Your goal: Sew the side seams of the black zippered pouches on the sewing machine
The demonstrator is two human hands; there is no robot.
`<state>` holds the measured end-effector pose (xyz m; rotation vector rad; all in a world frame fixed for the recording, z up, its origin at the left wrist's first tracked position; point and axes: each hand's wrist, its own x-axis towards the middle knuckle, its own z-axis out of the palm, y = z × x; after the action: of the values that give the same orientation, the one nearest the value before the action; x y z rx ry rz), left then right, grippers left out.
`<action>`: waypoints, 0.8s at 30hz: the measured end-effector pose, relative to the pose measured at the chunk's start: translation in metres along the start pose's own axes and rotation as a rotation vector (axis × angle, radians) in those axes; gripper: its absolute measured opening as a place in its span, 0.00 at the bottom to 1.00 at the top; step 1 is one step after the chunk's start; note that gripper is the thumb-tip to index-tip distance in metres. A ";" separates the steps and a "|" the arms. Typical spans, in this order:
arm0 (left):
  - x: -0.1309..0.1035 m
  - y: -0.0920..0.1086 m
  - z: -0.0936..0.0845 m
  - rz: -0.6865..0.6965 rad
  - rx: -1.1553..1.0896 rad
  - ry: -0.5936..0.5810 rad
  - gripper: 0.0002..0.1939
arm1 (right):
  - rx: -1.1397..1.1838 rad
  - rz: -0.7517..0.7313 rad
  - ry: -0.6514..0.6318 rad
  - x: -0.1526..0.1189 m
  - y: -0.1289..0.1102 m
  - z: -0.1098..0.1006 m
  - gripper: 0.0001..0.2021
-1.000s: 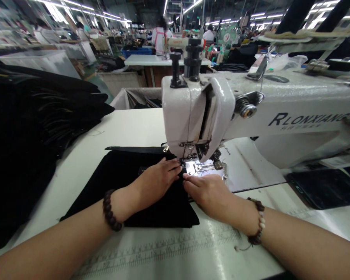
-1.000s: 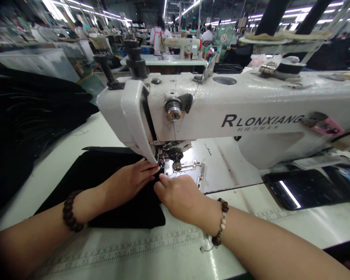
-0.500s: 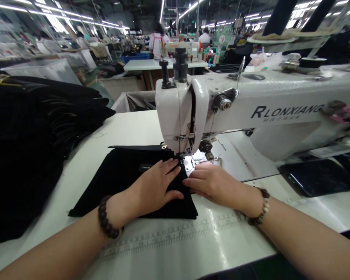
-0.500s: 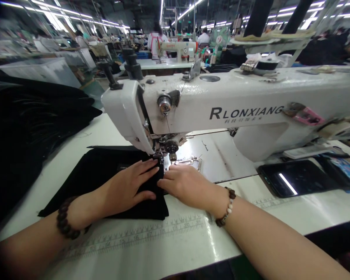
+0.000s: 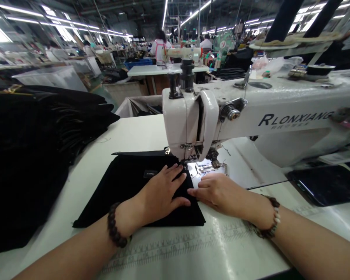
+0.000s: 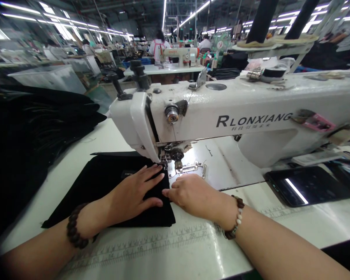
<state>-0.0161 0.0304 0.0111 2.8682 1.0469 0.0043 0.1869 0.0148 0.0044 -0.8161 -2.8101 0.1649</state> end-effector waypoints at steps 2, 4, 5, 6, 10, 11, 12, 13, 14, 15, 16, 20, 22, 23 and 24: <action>0.001 -0.001 -0.002 -0.001 -0.004 -0.011 0.32 | 0.030 0.028 -0.009 0.001 0.000 0.000 0.13; 0.000 0.001 -0.004 -0.001 -0.001 -0.024 0.35 | 0.084 0.049 -0.026 0.001 0.001 -0.004 0.12; -0.002 0.003 -0.005 0.003 0.005 -0.027 0.39 | 0.129 0.063 -0.039 0.000 0.002 -0.008 0.11; -0.004 0.006 -0.006 0.012 0.014 -0.028 0.44 | 0.181 0.084 -0.052 -0.003 0.005 -0.014 0.10; -0.019 0.023 -0.009 0.116 0.082 0.025 0.45 | 0.322 0.166 -0.078 -0.020 0.025 -0.041 0.26; -0.022 0.026 -0.009 0.148 0.092 0.062 0.38 | 0.312 0.171 -0.087 -0.025 0.030 -0.046 0.27; -0.025 0.027 -0.009 0.182 0.090 0.109 0.30 | 0.295 0.177 -0.098 -0.028 0.035 -0.050 0.26; -0.027 0.027 -0.010 0.219 0.074 0.168 0.22 | 0.280 0.179 -0.117 -0.030 0.038 -0.051 0.23; -0.028 0.026 -0.012 0.247 0.046 0.233 0.18 | 0.270 0.180 -0.137 -0.031 0.040 -0.051 0.20; -0.028 0.024 -0.014 0.259 0.006 0.297 0.16 | 0.262 0.182 -0.150 -0.029 0.040 -0.049 0.15; -0.027 0.021 -0.018 0.248 -0.040 0.354 0.15 | 0.255 0.192 -0.149 -0.026 0.038 -0.046 0.12; -0.020 0.008 -0.036 -0.051 -0.205 0.480 0.12 | 0.110 0.404 0.108 -0.003 0.025 -0.019 0.11; -0.017 0.002 -0.042 -0.229 -0.274 0.489 0.13 | -0.004 0.473 0.208 0.007 0.021 -0.006 0.13; -0.015 0.000 -0.043 -0.299 -0.315 0.483 0.15 | -0.055 0.494 0.241 0.009 0.020 -0.002 0.14; -0.015 -0.001 -0.044 -0.356 -0.360 0.475 0.16 | -0.101 0.488 0.254 0.010 0.020 0.000 0.14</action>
<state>-0.0294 0.0253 0.0550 2.3700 1.4431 0.7934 0.1889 0.0368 0.0031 -1.4250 -2.3552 -0.0093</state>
